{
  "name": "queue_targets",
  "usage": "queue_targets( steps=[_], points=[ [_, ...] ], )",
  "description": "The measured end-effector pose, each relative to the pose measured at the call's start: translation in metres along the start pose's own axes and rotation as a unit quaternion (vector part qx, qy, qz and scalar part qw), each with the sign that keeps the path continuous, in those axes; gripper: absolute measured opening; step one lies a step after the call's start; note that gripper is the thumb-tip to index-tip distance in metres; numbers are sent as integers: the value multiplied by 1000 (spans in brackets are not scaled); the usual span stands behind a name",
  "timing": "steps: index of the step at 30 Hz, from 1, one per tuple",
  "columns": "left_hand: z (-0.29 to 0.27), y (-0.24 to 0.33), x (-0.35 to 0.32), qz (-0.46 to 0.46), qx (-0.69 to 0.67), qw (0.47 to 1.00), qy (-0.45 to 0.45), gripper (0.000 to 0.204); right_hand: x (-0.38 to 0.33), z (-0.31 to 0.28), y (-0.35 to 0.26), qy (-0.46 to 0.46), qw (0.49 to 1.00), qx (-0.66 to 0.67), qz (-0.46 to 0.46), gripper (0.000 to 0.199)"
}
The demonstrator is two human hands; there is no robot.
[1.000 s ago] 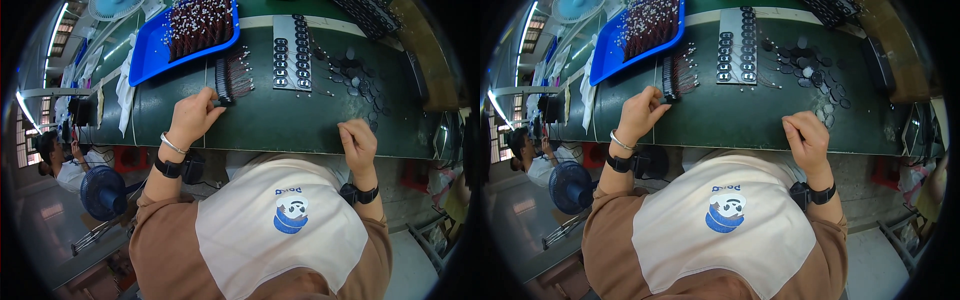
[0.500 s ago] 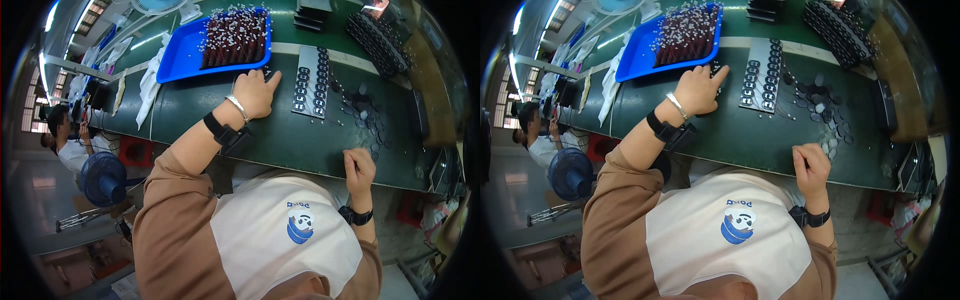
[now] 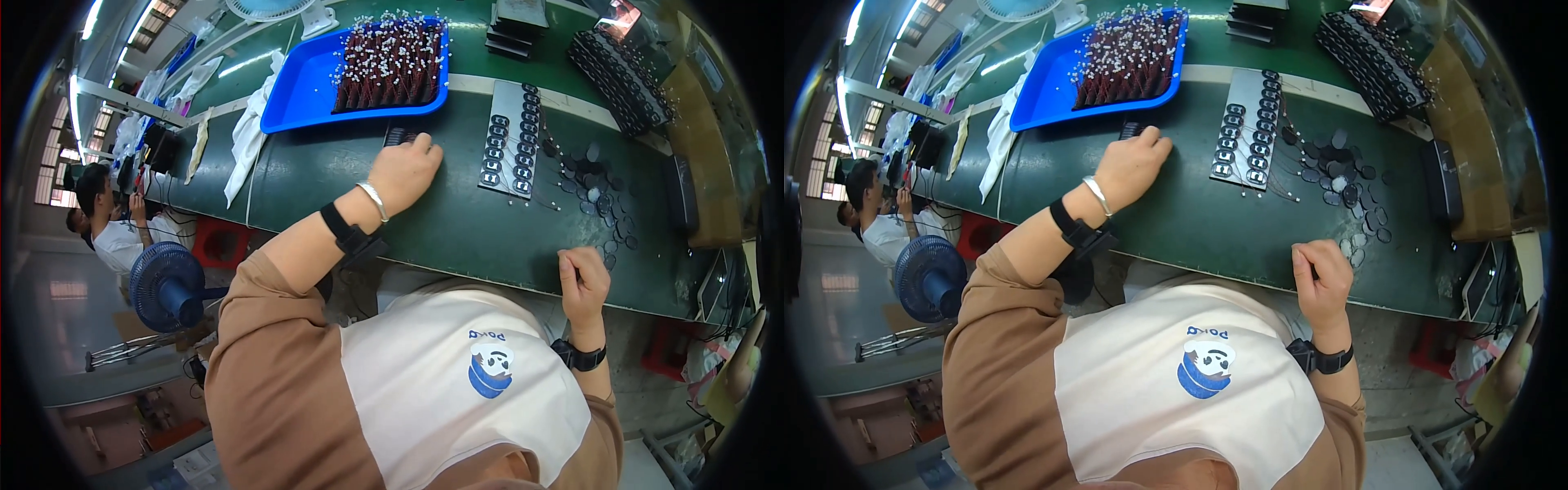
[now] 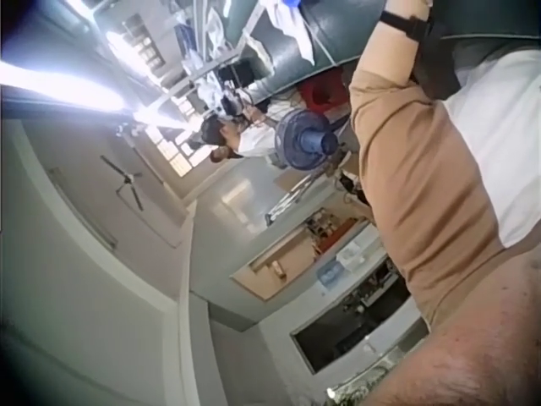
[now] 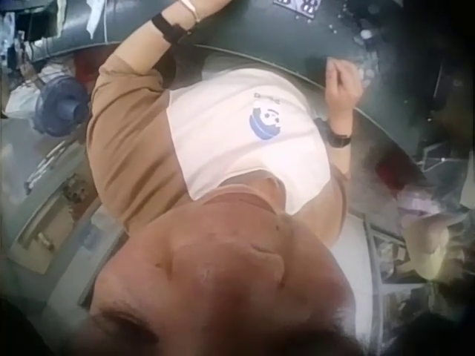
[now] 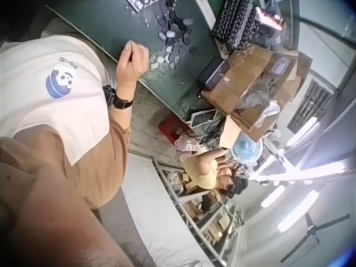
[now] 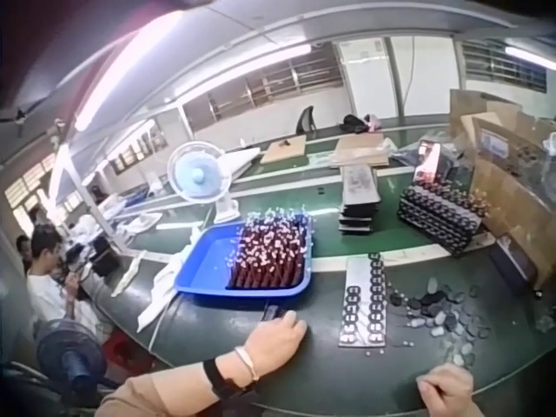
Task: The person picks up a speaker and a plastic cover, fits the speaker into the cover by hand, and places the assembled unit onto the table, repeating the process several times.
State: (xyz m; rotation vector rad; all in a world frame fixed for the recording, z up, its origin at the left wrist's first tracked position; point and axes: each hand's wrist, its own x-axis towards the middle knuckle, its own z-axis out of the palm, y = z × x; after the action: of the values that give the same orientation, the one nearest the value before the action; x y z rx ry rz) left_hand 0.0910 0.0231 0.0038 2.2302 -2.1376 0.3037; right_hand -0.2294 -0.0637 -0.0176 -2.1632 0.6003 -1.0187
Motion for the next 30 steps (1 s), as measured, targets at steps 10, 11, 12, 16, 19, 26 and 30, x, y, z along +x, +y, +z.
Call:
queue_targets(
  steps=[10,11,12,16,19,26,30],
  points=[
    [-20,-71,-37,-74,-367,917,138,13,1,1,-2,4,1000,0,19,3],
    [-24,-73,-40,-116,-461,869,136,13,1,1,-2,4,1000,-1,21,3],
    [-30,-76,-44,-158,-547,811,134,12,2,1,-1,4,1000,0,21,3],
    [-60,-110,-45,-191,-614,747,168,11,1,2,1,2,1000,-14,27,5],
    [-77,-154,-36,-176,-570,776,206,13,3,3,-1,-3,999,-15,32,6],
    [-39,-256,13,-170,-400,879,195,16,2,4,0,6,999,-27,45,6],
    [-1,-272,30,-166,-305,925,155,17,2,6,0,13,998,-37,45,5]
  ],
)
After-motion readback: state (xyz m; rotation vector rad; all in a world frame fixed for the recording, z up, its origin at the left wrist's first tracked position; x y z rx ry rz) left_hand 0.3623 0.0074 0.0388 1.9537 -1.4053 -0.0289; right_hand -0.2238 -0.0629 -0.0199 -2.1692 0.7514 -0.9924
